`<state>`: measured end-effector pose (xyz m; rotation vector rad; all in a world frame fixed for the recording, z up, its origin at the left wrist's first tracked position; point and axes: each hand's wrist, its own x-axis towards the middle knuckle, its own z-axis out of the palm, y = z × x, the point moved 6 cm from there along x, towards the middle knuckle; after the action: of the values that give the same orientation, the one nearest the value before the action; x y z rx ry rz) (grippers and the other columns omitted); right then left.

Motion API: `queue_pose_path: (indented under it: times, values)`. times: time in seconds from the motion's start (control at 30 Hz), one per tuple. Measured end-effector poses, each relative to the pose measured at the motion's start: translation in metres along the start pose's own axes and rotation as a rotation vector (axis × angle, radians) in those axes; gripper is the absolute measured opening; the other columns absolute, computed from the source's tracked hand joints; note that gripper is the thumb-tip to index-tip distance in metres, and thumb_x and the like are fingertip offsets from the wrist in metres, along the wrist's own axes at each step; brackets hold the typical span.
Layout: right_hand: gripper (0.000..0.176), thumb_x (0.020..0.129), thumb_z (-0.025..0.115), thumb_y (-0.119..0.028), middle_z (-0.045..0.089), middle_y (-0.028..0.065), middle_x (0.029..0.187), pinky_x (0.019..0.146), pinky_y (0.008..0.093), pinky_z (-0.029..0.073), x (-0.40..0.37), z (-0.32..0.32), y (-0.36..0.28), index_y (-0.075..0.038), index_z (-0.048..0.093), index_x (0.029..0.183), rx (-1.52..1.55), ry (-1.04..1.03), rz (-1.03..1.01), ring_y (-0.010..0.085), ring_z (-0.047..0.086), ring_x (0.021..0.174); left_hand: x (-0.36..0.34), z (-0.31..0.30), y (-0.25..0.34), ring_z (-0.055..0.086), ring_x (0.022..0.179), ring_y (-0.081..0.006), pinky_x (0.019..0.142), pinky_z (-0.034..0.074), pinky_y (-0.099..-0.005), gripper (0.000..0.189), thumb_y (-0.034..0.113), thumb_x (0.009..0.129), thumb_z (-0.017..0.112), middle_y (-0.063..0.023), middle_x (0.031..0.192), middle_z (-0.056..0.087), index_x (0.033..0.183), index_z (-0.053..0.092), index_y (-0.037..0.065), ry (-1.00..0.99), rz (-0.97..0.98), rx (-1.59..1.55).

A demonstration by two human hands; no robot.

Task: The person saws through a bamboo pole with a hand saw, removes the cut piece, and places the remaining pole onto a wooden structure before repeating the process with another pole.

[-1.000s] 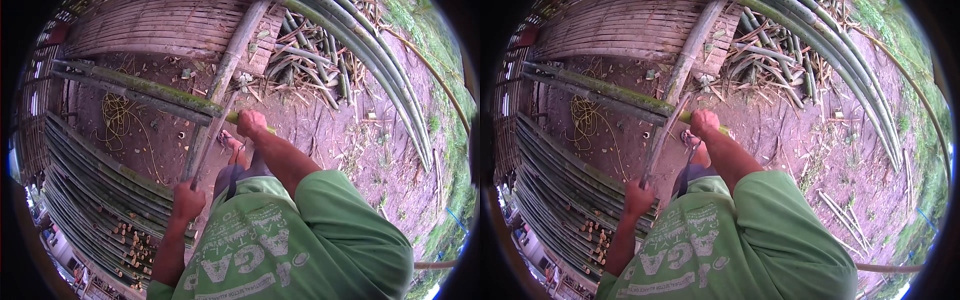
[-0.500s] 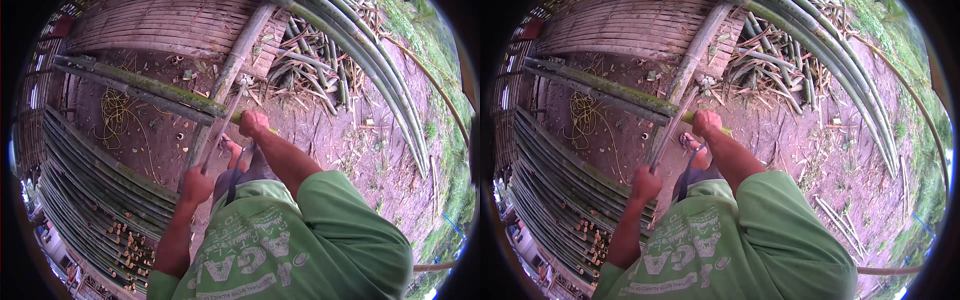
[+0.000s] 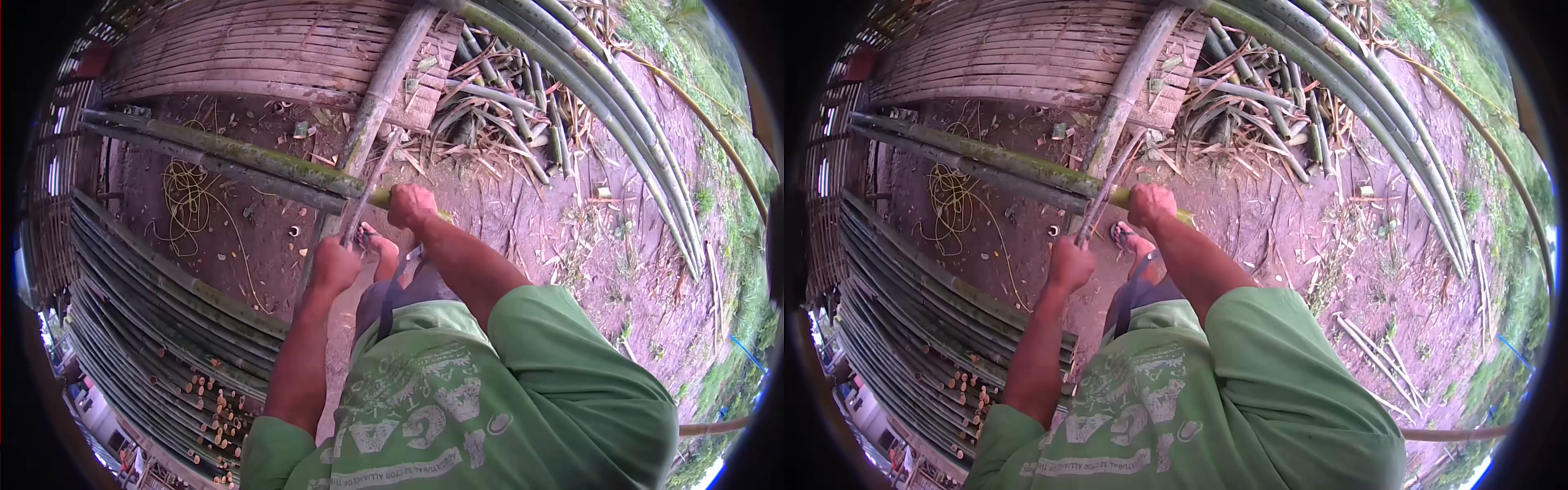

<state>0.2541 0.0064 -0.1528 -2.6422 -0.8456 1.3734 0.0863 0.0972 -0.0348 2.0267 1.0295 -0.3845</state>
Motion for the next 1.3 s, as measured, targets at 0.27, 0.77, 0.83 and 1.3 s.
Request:
queue_pose_path:
  times: [0.27, 0.77, 0.83, 1.3]
  values:
    - [0.027, 0.074, 0.064, -0.014, 0.069, 0.0166, 0.099, 0.079, 0.0387, 0.056, -0.004, -0.001, -0.002, -0.007, 0.070, 0.100, -0.001, -0.077, 0.000, 0.0305, 0.069, 0.093, -0.115, -0.044, -0.009, 0.063, 0.078, -0.0442, 0.069, 0.049, -0.0488, 0.020, 0.011, 0.073, 0.059, -0.0266, 0.076, 0.062, 0.087, 0.063, -0.003, -0.048, -0.112, 0.130]
    - [0.028, 0.075, 0.066, -0.014, 0.069, 0.0137, 0.103, 0.083, 0.0360, 0.055, -0.015, -0.006, -0.002, -0.008, 0.070, 0.102, 0.013, -0.063, -0.017, 0.0269, 0.067, 0.099, -0.117, -0.048, -0.004, 0.063, 0.070, -0.0433, 0.064, 0.048, -0.0496, 0.015, 0.011, 0.076, 0.056, -0.0266, 0.068, 0.059, 0.080, 0.060, -0.003, -0.057, -0.161, 0.125]
    - [0.027, 0.076, 0.066, -0.015, 0.069, 0.0137, 0.105, 0.083, 0.0363, 0.055, -0.015, -0.008, -0.002, -0.008, 0.070, 0.102, 0.010, -0.038, -0.008, 0.0268, 0.067, 0.100, -0.077, -0.018, -0.021, 0.063, 0.070, -0.0431, 0.064, 0.048, -0.0499, 0.016, 0.010, 0.076, 0.056, -0.0267, 0.068, 0.059, 0.081, 0.060, -0.004, -0.060, -0.082, 0.163]
    - [0.025, 0.075, 0.064, -0.015, 0.069, 0.0159, 0.096, 0.077, 0.0387, 0.055, -0.010, 0.002, 0.005, -0.009, 0.070, 0.098, 0.090, 0.021, -0.053, 0.0302, 0.069, 0.091, -0.082, -0.022, -0.016, 0.062, 0.063, -0.0402, 0.058, 0.046, -0.0463, 0.012, 0.009, 0.078, 0.058, -0.0230, 0.063, 0.058, 0.077, 0.059, -0.002, -0.070, -0.112, 0.170]
